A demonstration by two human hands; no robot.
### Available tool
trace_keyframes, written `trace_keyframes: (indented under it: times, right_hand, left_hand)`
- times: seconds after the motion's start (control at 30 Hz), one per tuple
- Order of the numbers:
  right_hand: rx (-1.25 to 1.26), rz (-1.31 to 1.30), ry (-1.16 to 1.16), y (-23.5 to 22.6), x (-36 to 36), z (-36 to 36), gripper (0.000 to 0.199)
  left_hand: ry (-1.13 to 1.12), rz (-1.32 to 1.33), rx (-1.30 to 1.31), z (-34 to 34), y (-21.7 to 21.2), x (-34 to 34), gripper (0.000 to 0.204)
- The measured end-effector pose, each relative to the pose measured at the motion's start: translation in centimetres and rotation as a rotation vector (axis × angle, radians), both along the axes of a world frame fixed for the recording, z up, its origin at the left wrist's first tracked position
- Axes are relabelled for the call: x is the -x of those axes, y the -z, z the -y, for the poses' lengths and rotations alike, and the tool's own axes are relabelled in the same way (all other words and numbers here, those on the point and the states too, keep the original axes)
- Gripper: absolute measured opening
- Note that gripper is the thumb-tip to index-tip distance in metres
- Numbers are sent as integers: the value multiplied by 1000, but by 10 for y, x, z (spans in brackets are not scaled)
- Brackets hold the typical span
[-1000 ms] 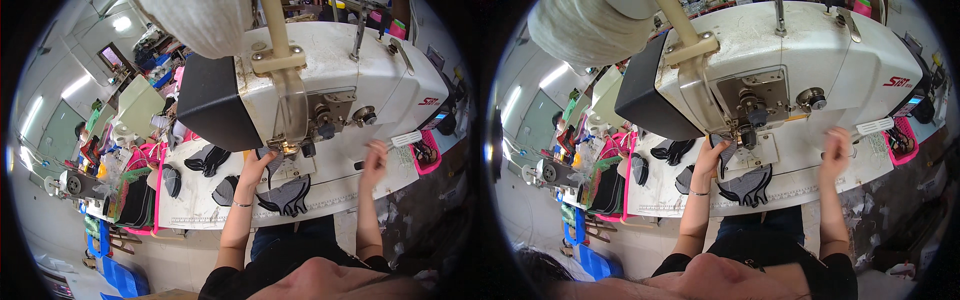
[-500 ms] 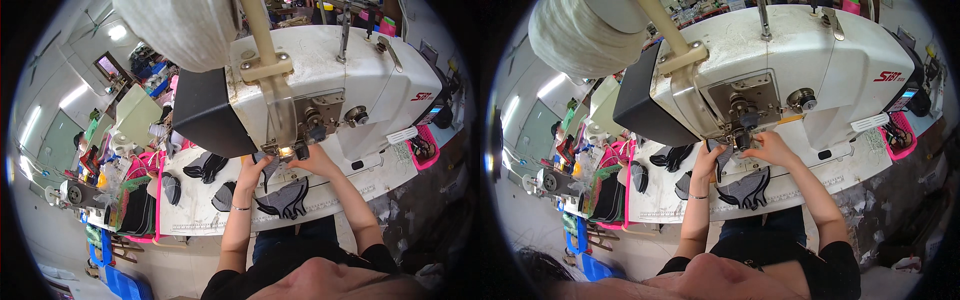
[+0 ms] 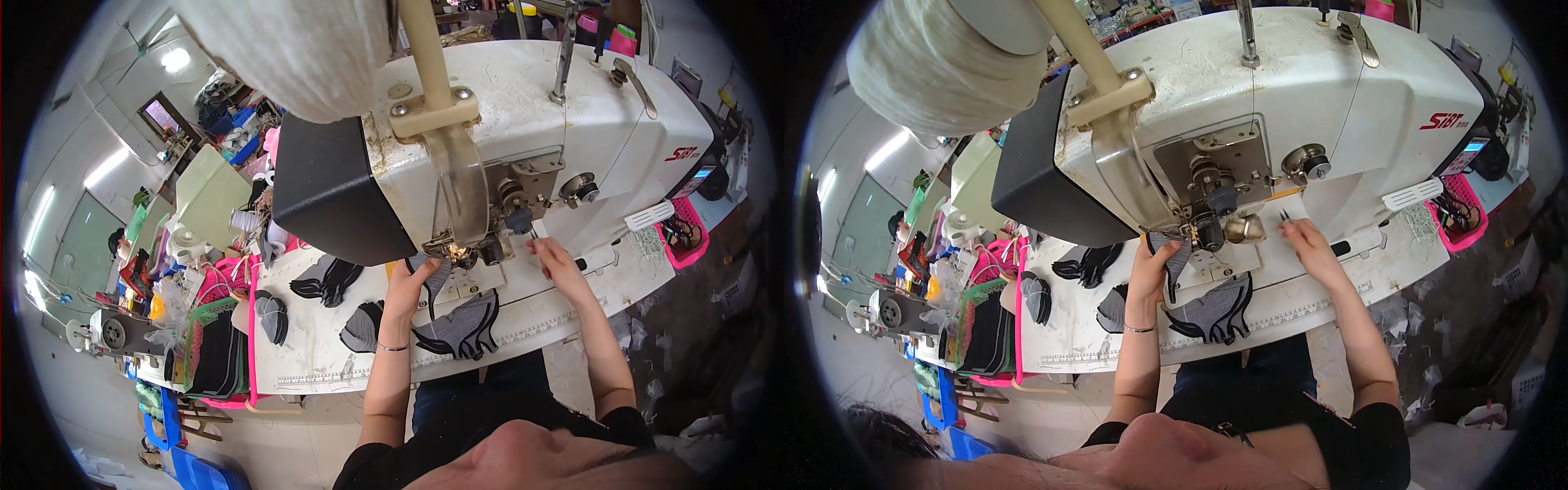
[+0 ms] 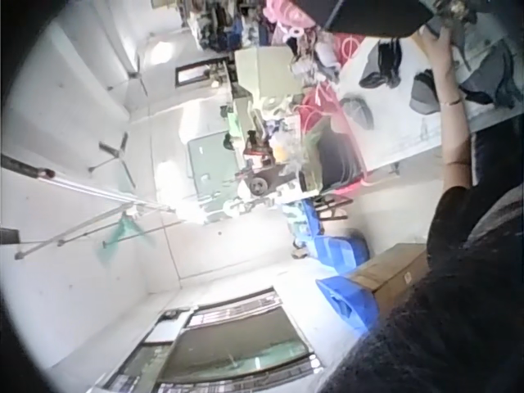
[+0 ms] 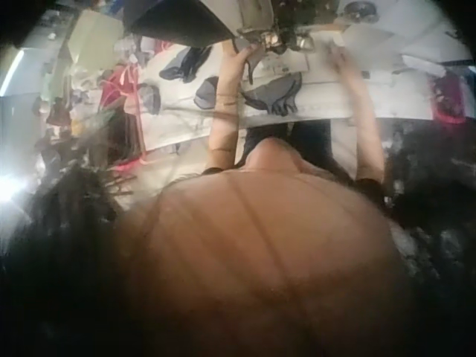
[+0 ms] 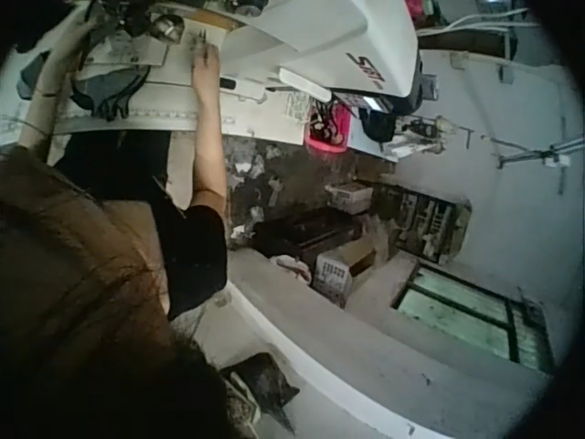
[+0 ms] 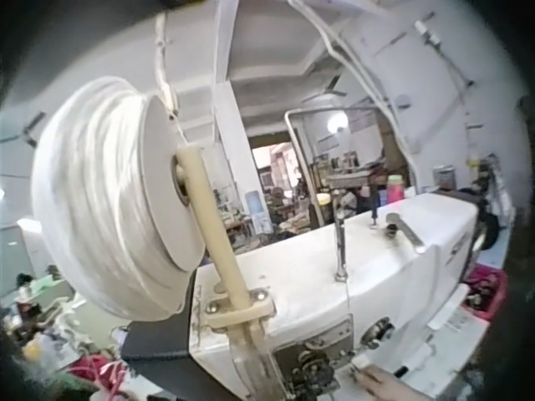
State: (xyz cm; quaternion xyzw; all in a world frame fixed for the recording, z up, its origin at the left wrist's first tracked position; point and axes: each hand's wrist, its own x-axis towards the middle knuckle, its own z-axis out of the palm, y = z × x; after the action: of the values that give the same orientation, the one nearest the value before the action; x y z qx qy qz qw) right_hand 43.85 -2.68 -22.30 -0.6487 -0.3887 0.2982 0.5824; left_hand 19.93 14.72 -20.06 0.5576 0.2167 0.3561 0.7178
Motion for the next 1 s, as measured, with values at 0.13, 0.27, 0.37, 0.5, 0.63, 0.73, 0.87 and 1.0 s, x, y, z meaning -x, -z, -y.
trace_keyframes:
  times: [0.13, 0.27, 0.37, 0.5, 0.63, 0.73, 0.87, 1.0]
  right_hand:
    - [-90, 7, -218, -34, 41, -8, 22]
    - [132, -140, -367, -78, 79, -22, 20]
    - [106, -51, -319, -72, 89, -33, 21]
    - [32, -48, -290, -62, 96, -43, 21]
    - [18, -49, -254, -55, 100, -44, 18]
    - [-102, -39, -186, -52, 106, -39, 16]
    - [-310, -243, -36, -48, 113, -38, 13]
    - [-212, -259, -136, -50, 114, -33, 15]
  left_hand:
    - [12, 8, 19, -1, 5, -3, 24]
    - [28, 24, 56, 0, 2, 0, 28]
    - [43, 5, 62, -2, 1, 1, 28]
    - [40, 18, 40, 0, -2, -1, 26]
    - [35, 23, 30, 1, -2, 0, 24]
    - [19, 54, 36, 3, -4, -3, 23]
    - [34, 33, 48, 1, 1, -2, 21]
    - [14, 37, 38, 1, 1, -1, 21]
